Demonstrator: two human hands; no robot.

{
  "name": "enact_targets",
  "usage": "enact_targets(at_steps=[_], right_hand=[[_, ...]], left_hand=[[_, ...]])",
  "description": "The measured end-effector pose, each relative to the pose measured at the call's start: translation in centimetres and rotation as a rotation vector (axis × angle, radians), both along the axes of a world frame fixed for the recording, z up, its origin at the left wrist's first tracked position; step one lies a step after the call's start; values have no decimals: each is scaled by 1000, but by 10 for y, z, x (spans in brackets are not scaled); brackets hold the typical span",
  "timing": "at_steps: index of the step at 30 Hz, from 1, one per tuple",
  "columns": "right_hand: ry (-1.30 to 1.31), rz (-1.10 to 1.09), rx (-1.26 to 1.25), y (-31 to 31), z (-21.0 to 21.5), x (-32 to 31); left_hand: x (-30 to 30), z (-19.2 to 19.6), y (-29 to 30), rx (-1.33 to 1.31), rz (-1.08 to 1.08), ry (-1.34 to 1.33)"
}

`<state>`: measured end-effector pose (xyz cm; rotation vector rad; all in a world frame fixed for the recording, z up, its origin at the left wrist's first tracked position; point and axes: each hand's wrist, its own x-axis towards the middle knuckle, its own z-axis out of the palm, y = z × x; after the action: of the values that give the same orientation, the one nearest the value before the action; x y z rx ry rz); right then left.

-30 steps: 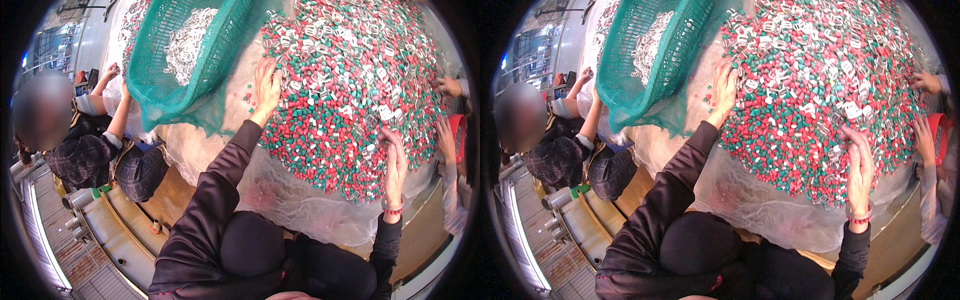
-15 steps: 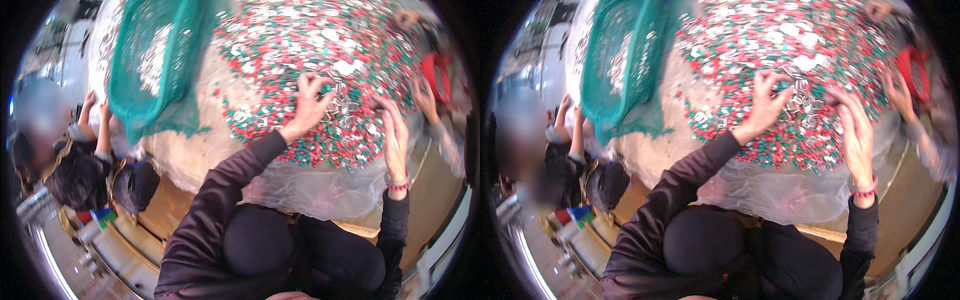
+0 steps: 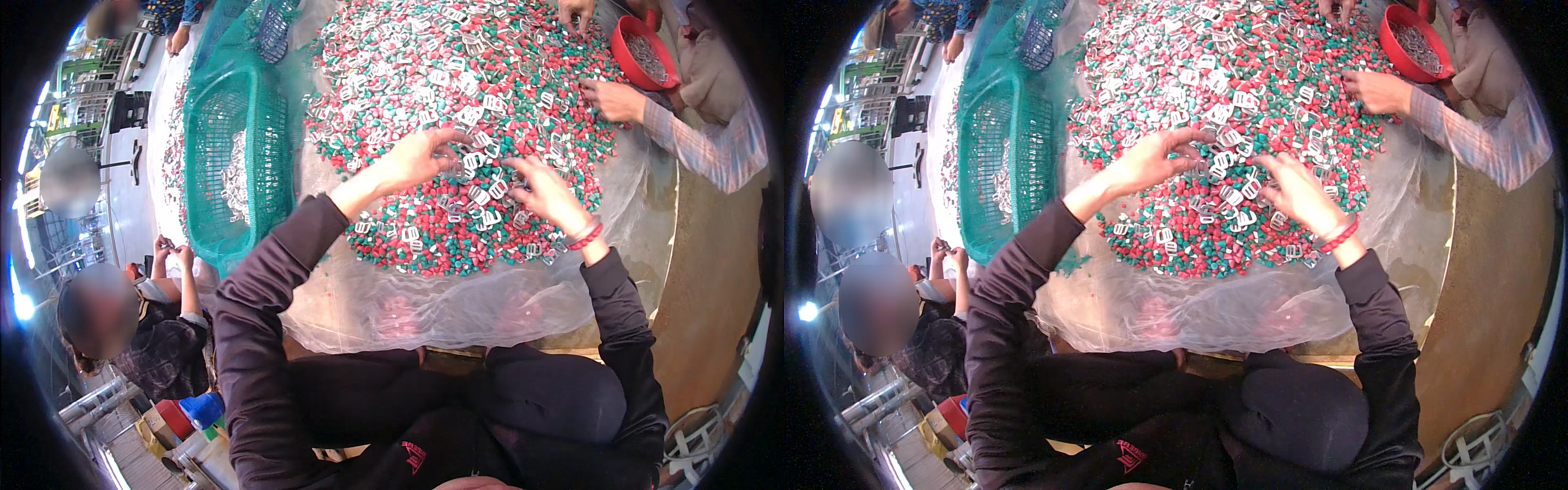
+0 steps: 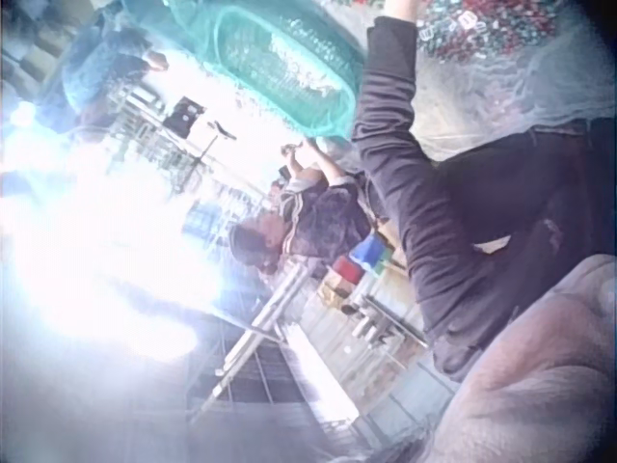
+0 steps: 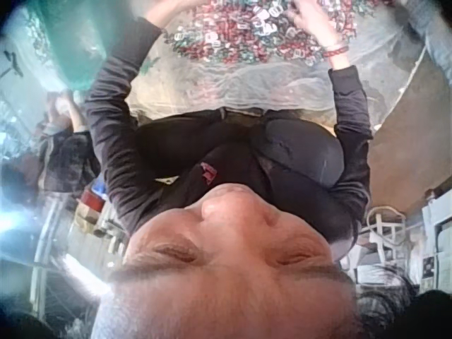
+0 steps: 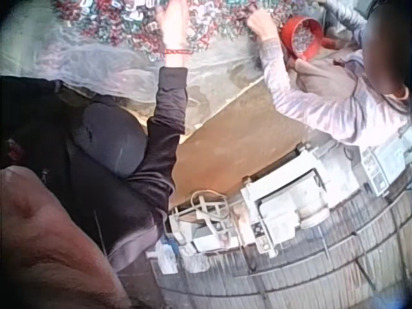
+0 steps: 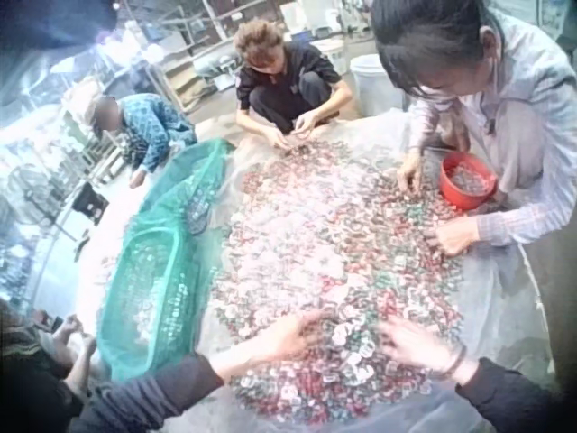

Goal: The person sits on the floor and sorts a large pile of red, green, and white plastic bottle caps by hand. They pick up individual caps and place them into a green mesh basket. Other workers are visible nearby performing similar sorting tasks.

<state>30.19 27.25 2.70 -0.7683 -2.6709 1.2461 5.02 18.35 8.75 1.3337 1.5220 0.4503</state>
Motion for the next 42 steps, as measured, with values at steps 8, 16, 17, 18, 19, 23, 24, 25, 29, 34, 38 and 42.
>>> enact_targets(at_steps=[8,16,17,18,19,23,24,25,29,34,38,42], right_hand=[[125,83,173,-34,-54,-14],[285,-287,-1030,-8,-19,-38],[298,-295,-1055,-7,-16,-41],[237,-278,-932,-8,-13,-45],[212,-243,-809,-9,-11,-45],[218,10,-256,-29,-16,-44],[200,65,-216,-35,-20,-42],[221,116,-137,-42,-25,-40],[245,98,59,-51,-46,-37],[361,-219,-361,-29,-37,-34],[473,-214,-1411,-10,-18,-31],[559,-91,-1578,-11,-10,-29]], left_hand=[[6,-39,-35,123,485,-80],[14,-63,-75,157,960,-851],[14,-62,-79,181,1002,-1070],[17,-60,-83,160,1039,-1104],[16,-59,-85,165,910,-1176],[48,-59,-104,55,651,-42],[54,-66,-103,148,586,179],[59,-73,-102,230,511,403],[56,-91,-98,202,634,379],[46,-79,-89,106,824,10],[49,-64,-78,-16,772,-52],[54,-53,-73,23,784,-229]])
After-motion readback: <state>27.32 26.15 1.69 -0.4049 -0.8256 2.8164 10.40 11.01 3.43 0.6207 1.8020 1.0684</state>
